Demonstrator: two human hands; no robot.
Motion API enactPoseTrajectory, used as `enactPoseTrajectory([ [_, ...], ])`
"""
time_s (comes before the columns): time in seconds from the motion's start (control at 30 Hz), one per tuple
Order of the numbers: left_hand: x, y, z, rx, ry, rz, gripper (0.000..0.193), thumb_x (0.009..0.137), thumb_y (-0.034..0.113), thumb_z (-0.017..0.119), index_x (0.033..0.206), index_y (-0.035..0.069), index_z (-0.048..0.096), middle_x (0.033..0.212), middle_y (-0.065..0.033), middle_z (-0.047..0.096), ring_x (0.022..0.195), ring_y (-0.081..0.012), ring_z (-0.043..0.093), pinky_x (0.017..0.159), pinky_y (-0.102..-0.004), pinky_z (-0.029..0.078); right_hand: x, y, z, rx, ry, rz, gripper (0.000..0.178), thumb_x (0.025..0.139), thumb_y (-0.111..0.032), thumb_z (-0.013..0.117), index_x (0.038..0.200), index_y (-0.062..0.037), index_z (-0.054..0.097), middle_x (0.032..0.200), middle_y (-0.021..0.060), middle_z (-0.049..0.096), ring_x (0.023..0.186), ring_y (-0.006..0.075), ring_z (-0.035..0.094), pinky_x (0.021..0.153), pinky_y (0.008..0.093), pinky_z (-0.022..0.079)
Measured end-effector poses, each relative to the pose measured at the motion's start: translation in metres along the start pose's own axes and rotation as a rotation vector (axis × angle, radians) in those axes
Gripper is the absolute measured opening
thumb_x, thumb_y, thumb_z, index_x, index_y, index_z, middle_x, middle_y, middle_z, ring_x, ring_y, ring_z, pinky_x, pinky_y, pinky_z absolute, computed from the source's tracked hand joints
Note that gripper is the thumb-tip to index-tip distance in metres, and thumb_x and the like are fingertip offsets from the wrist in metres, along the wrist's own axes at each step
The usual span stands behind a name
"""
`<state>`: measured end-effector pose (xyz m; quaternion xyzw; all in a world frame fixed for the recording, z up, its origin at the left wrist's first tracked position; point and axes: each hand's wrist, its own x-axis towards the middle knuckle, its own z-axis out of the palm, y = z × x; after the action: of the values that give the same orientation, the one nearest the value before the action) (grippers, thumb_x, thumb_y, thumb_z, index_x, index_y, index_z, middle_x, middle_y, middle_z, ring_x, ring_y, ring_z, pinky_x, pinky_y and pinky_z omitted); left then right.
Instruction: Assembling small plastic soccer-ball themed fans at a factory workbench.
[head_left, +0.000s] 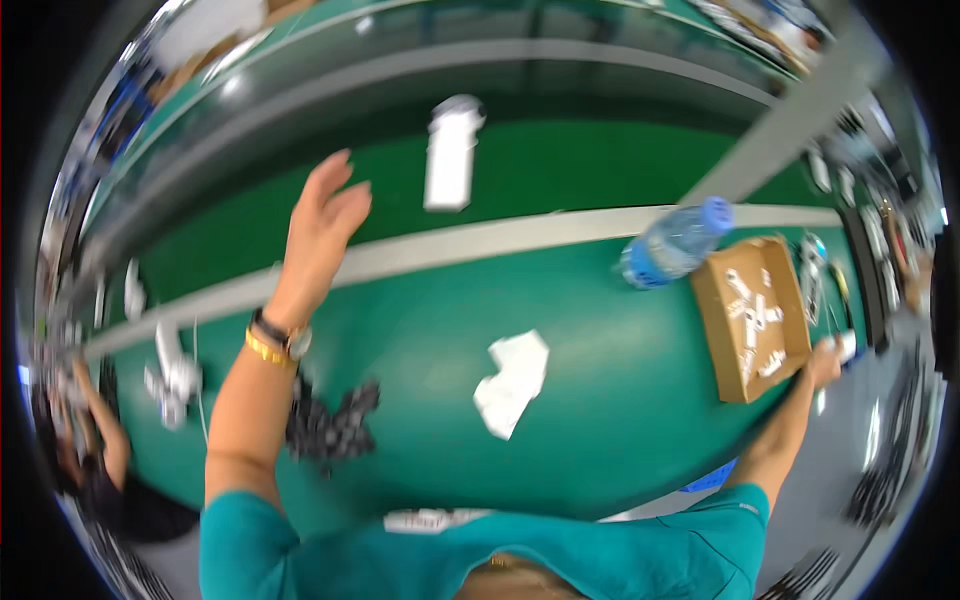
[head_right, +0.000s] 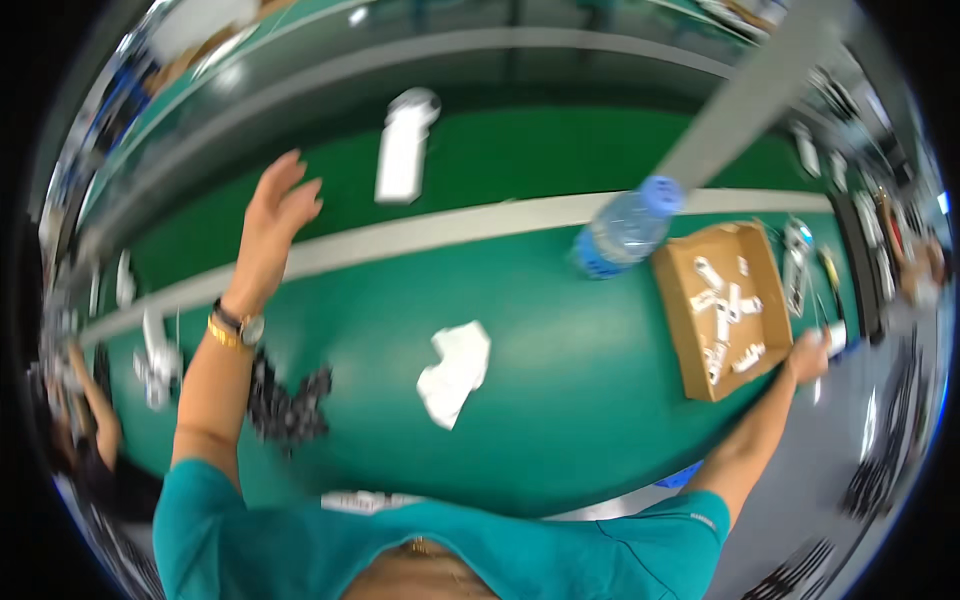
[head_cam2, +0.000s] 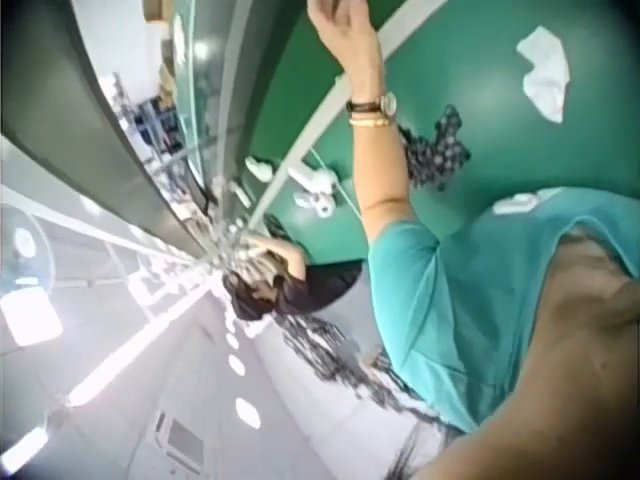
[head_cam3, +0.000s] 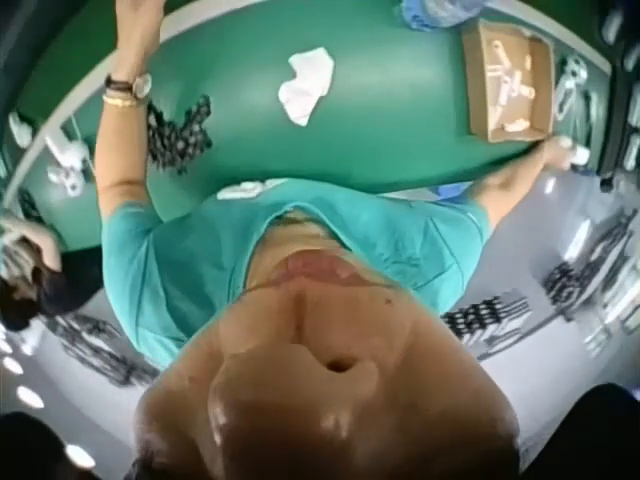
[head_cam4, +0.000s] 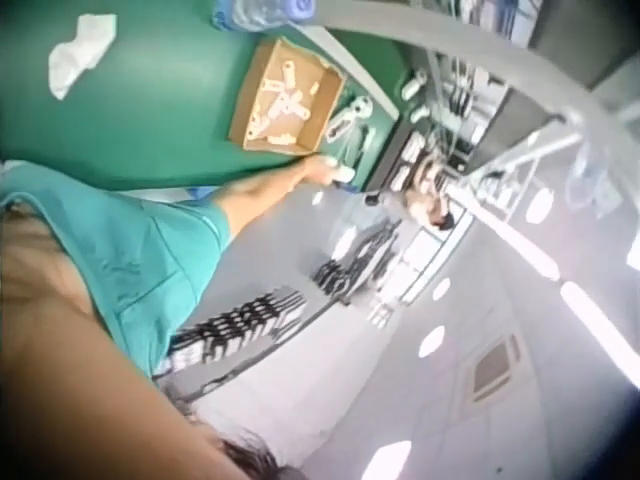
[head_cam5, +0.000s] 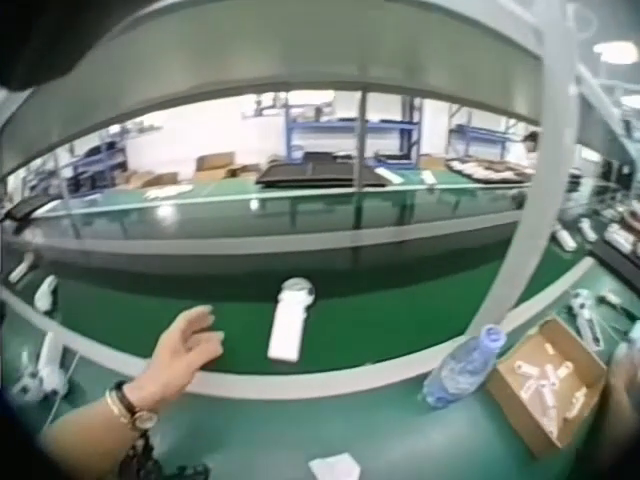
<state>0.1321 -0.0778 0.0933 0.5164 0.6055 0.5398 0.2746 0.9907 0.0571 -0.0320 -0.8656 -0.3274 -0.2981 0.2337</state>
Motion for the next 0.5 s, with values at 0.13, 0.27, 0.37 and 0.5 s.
enactPoseTrajectory([
  [0.13, -0.038, 0.040, -0.045, -0.342, 0.131, 0.003, 0.051, 0.090, 0.010, 0.060, 0.137, 0.004, 0.041, 0.128, -0.0176, 0.050, 0.105, -0.0217, 0.061, 0.087, -0.0325, 0.051, -0.021, -0.018, -0.055, 0.758, 0.180, 0.254, 0.043, 0.079, -0.027, 0.068, 0.118, -0.0116, 0.057, 0.096, 0.0182, 0.065, 0.072, 0.0287, 0.064, 0.058, 0.0385, 0.055],
  [0.27, -0.093, 0.069, -0.089, -0.414, 0.047, -0.045, 0.052, 0.092, 0.014, 0.056, 0.137, -0.002, 0.037, 0.125, -0.0171, 0.054, 0.104, -0.0235, 0.061, 0.090, -0.0353, 0.051, -0.111, -0.056, -0.169, 1.338, 0.156, 0.598, 0.048, 0.080, -0.013, 0.068, 0.120, -0.0047, 0.042, 0.103, 0.0200, 0.058, 0.079, 0.0299, 0.062, 0.055, 0.0312, 0.056],
  [0.37, -0.128, 0.087, -0.066, -0.403, -0.168, -0.118, 0.049, 0.091, 0.011, 0.058, 0.136, 0.001, 0.041, 0.124, -0.0164, 0.054, 0.103, -0.0213, 0.061, 0.087, -0.0329, 0.052, -0.171, -0.064, -0.255, 1.444, 0.127, 0.382, 0.047, 0.084, -0.011, 0.066, 0.121, -0.0055, 0.038, 0.107, 0.0213, 0.055, 0.084, 0.0310, 0.062, 0.059, 0.0317, 0.057],
  [0.5, -0.173, 0.090, -0.023, -0.442, -0.519, -0.227, 0.056, 0.091, 0.013, 0.060, 0.140, 0.002, 0.034, 0.126, -0.0148, 0.051, 0.102, -0.0209, 0.061, 0.085, -0.0337, 0.053, -0.220, -0.125, -0.365, 1.613, -0.023, -0.173, 0.043, 0.088, -0.010, 0.062, 0.123, -0.0057, 0.037, 0.116, 0.0238, 0.051, 0.095, 0.0335, 0.059, 0.072, 0.0377, 0.058],
])
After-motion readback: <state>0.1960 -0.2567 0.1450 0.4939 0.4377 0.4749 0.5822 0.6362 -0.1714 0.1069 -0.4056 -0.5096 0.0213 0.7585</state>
